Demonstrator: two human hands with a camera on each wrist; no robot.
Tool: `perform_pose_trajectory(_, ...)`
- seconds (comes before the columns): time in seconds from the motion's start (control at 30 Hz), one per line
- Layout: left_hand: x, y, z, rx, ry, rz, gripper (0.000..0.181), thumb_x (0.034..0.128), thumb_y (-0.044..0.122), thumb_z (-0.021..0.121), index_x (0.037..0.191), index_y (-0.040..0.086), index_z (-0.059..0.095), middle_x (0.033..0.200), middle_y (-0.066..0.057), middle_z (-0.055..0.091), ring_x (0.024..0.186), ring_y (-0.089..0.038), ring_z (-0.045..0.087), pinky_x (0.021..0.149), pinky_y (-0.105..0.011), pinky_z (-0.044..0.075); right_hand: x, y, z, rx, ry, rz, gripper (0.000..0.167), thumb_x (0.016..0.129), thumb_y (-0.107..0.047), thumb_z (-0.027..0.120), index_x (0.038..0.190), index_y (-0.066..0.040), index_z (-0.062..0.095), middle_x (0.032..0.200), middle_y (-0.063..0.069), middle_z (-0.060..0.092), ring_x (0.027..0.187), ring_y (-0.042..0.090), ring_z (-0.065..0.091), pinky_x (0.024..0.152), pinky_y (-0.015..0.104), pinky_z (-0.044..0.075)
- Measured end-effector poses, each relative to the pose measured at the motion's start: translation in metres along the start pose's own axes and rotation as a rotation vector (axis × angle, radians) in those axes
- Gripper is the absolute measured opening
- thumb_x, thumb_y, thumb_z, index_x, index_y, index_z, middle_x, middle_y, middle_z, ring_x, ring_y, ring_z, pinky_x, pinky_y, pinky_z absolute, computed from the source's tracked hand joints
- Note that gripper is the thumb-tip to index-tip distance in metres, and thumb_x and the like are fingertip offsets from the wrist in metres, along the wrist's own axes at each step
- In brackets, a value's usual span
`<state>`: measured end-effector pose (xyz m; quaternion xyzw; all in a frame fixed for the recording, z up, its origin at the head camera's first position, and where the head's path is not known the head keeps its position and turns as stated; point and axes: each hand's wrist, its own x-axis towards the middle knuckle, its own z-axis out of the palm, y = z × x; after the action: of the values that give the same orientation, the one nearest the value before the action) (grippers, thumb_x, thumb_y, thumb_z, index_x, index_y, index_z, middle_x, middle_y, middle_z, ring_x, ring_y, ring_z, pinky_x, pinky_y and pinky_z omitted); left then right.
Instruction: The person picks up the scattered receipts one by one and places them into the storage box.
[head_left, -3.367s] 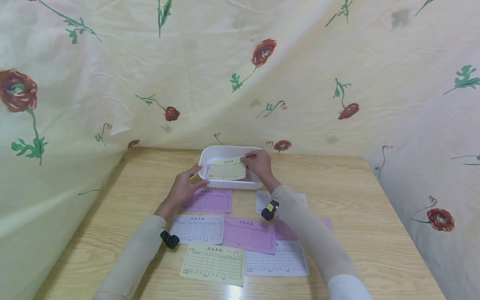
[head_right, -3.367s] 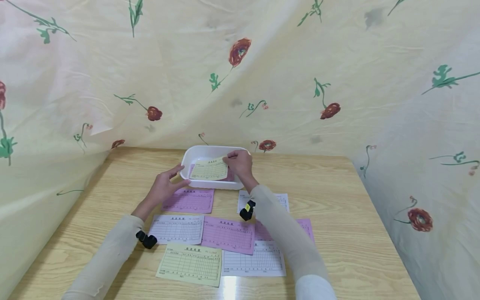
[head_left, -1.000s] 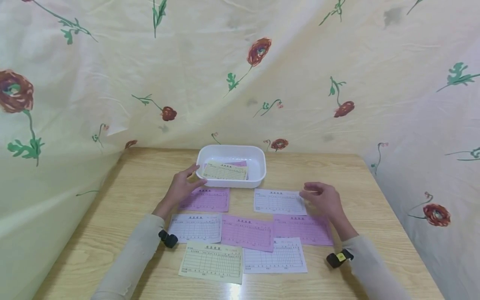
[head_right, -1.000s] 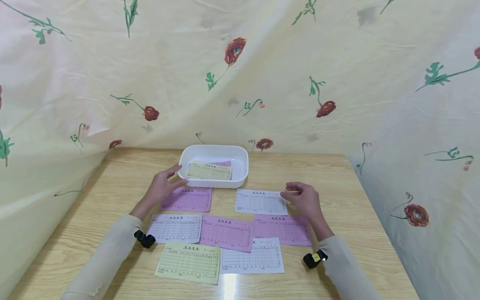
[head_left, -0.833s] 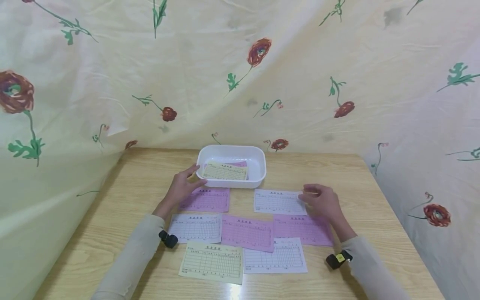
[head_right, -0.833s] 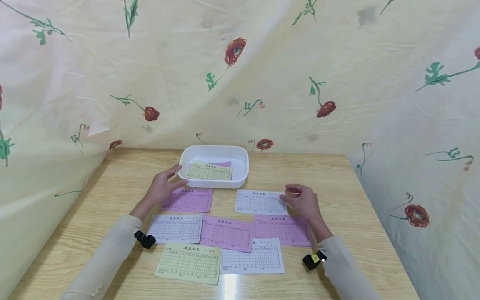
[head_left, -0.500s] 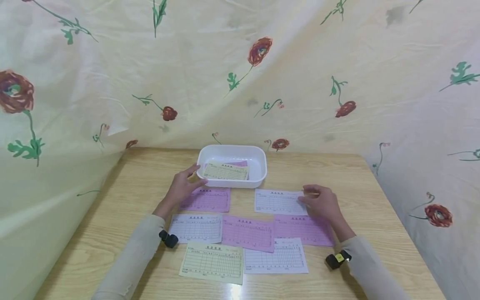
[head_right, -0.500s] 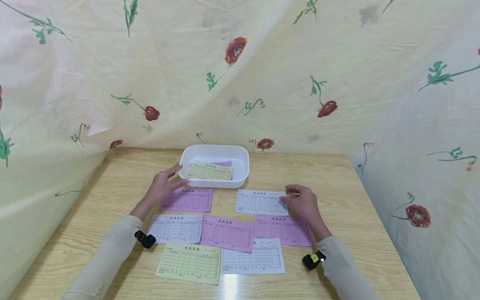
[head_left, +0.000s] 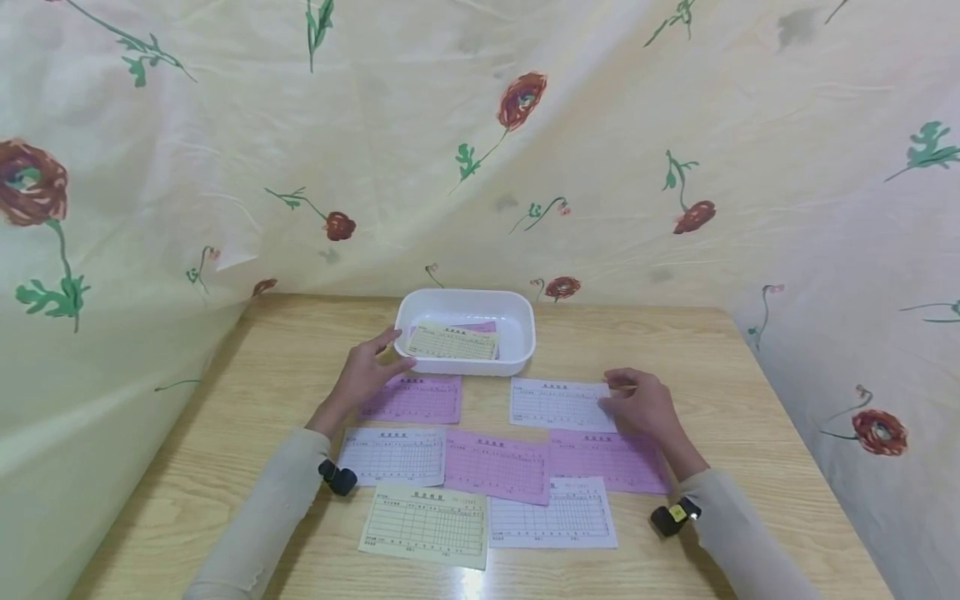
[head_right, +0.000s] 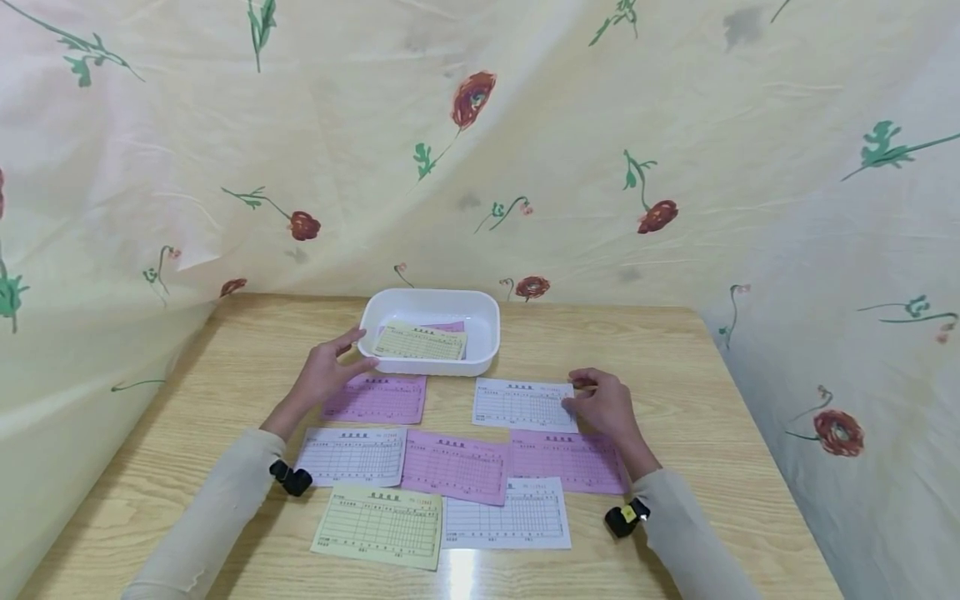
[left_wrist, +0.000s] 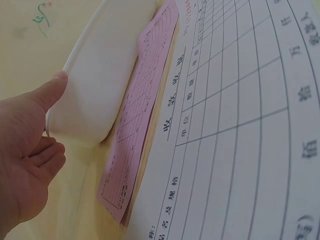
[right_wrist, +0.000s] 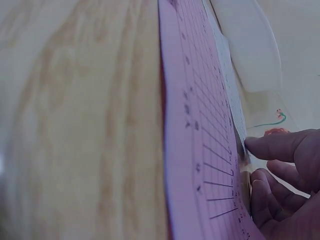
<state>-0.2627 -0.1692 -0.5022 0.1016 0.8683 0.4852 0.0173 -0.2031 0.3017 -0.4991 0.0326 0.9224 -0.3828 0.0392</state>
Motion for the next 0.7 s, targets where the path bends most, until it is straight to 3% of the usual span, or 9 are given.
perform_pose_trajectory(0.47,-0.0006,0.0017,0.0002,-0.004,0.009,-0.006,0.077,0.0919,0.040,0.077,0.153,0.007,0.045,0.165,-0.016,0.029,0.149,-0.042,0.033,0.120,-0.058,0.033,0.0025,0.0023,0.0018,-0.057,0.008,-0.013,0.042,0.088,-0.016,0.078,0.125,0.000,0.068,0.108,0.017,0.071,0.098,0.030,0.067,0.087,0.046,0.059)
perform_pose_trajectory(0.7,-0.0011,0.0036,-0.0001,-0.004,0.004,-0.024,0.078,0.0912,0.043,0.077,0.153,0.009,0.045,0.166,-0.015,0.029,0.150,-0.041,0.031,0.121,-0.058,0.031,0.0005,0.0017,-0.0009,-0.093,-0.017,-0.017,0.040,0.095,-0.022,0.071,0.126,0.004,0.067,0.118,0.026,0.069,0.108,0.041,0.066,0.091,0.054,0.058)
